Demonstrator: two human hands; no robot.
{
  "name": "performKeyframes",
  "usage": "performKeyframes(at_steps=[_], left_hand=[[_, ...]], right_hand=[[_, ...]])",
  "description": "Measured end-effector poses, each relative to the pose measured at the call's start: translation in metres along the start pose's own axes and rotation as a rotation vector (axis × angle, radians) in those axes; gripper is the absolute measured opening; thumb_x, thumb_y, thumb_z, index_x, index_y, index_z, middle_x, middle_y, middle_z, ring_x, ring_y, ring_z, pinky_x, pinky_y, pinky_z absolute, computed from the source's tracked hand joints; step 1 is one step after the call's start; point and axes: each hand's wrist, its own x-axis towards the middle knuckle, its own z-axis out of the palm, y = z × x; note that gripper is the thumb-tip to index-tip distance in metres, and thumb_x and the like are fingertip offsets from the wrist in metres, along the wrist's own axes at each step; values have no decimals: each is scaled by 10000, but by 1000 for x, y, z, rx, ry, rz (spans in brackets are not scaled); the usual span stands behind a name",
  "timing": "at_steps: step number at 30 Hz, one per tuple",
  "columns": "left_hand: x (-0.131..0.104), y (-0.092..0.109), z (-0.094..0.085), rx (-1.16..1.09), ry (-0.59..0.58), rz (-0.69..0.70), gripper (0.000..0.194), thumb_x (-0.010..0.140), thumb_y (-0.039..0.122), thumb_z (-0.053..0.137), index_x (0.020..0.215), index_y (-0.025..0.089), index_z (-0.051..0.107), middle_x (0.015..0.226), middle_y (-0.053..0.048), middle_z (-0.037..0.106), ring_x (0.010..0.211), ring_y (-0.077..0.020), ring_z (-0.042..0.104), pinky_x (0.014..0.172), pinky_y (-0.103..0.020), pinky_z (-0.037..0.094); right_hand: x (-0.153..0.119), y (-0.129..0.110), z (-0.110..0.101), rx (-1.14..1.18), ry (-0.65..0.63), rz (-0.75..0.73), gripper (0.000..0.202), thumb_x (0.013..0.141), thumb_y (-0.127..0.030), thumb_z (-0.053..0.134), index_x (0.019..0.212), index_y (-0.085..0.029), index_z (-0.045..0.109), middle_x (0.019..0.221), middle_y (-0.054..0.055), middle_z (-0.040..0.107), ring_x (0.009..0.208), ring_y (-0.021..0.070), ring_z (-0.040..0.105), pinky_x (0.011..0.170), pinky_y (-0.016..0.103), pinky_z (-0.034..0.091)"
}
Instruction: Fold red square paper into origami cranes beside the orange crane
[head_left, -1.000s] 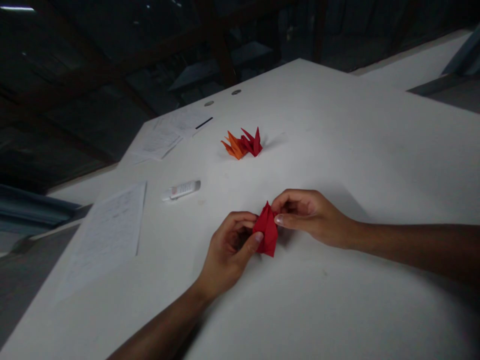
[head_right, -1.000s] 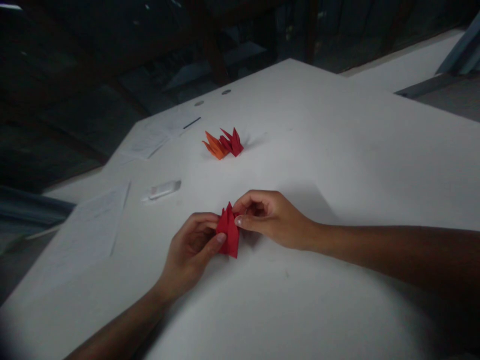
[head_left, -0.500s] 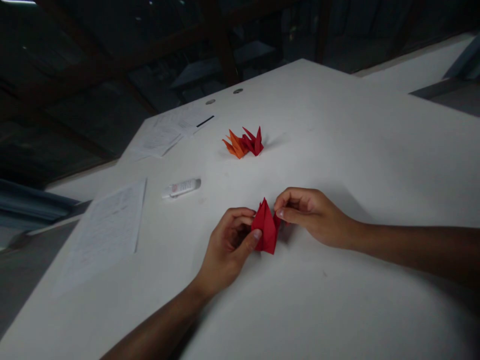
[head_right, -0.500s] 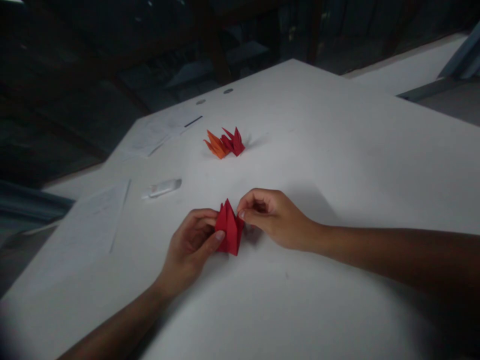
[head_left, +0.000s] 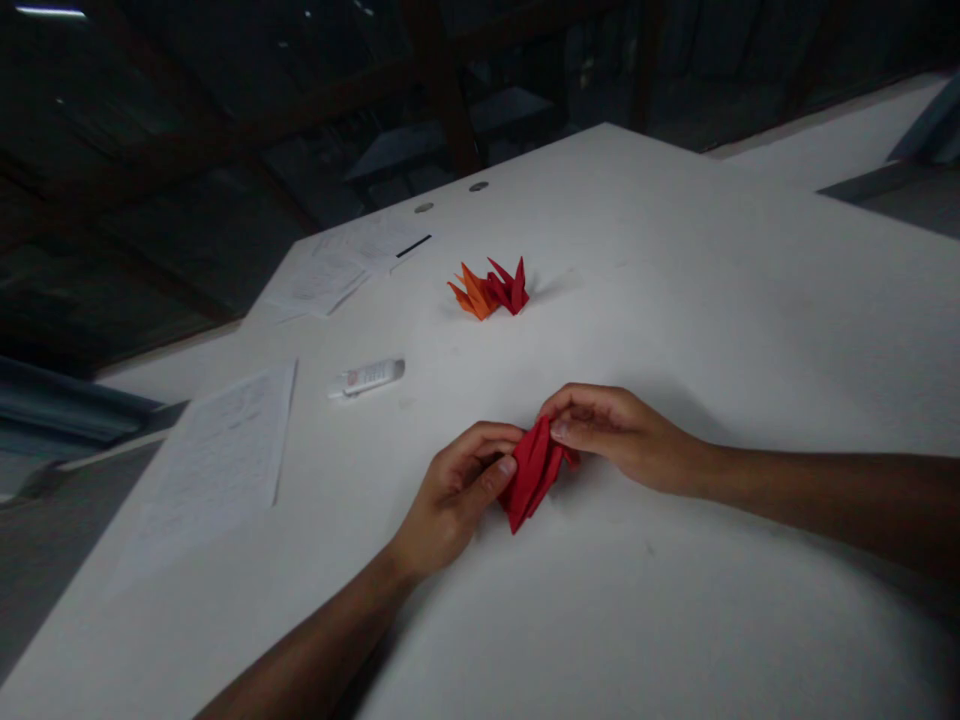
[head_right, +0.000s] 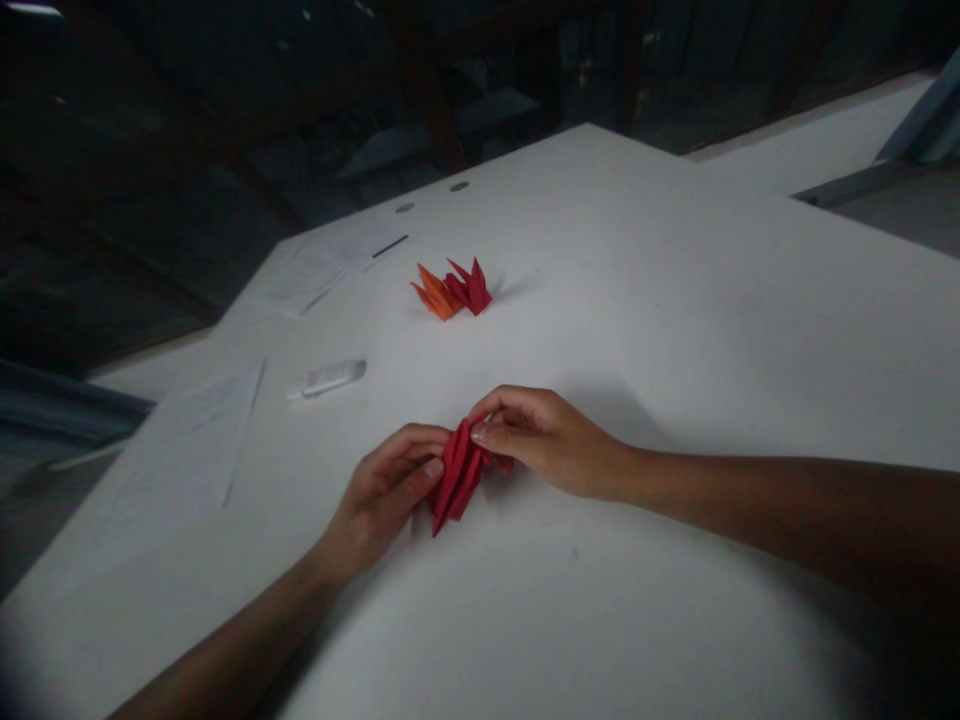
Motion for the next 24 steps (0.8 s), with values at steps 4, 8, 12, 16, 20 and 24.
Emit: performKeyframes(at_steps=[4,8,12,16,20,24], left_hand=[[-1,0,4,146,49,26,217,1000,293,601,1206,237,638,1131,-79,698,977,-183,657,832,-308,520],[-4,-5,6,475,219,242,314,960,317,647,1262,262,579,1213,-79,614,1066,-209,581,919,-366,473],[-5,-5,7,726,356,485,401,831,294,795,1160,241,571,1104,-55,555,1049,-213,527,905,-356,449],[-3,-1,9,751,242,472,303,848,242,789,1075,237,588,961,-16,579,894,-165,554,790,-299,463],[-1,-3,9,558,163,339,230,893,239,752,1081,239,617,969,-18,625,880,-152,599,798,-294,486],[0,-7,6,349,174,185,183,924,258,716,1076,220,622,956,-28,661,863,-156,635,786,-292,503]], right_hand=[[-1,-1,-1,-64,2,16,163,931,-252,646,788,-174,636,674,-30,610,637,107,566,632,259,453],[-3,4,-2,-78,47,9,184,952,-294,639,811,-176,642,682,-18,655,629,114,608,626,262,467],[-6,8,0,-81,55,11,197,947,-352,673,860,-176,663,707,-7,692,635,121,645,639,267,495],[-10,7,3,-81,18,16,224,918,-392,719,868,-177,683,709,-10,689,655,121,644,643,263,510],[-11,4,5,-94,18,17,234,899,-402,739,866,-176,687,701,-15,664,666,120,623,644,264,515],[-11,2,5,-90,30,-4,235,899,-407,735,872,-180,680,709,-11,654,660,127,614,636,281,516]])
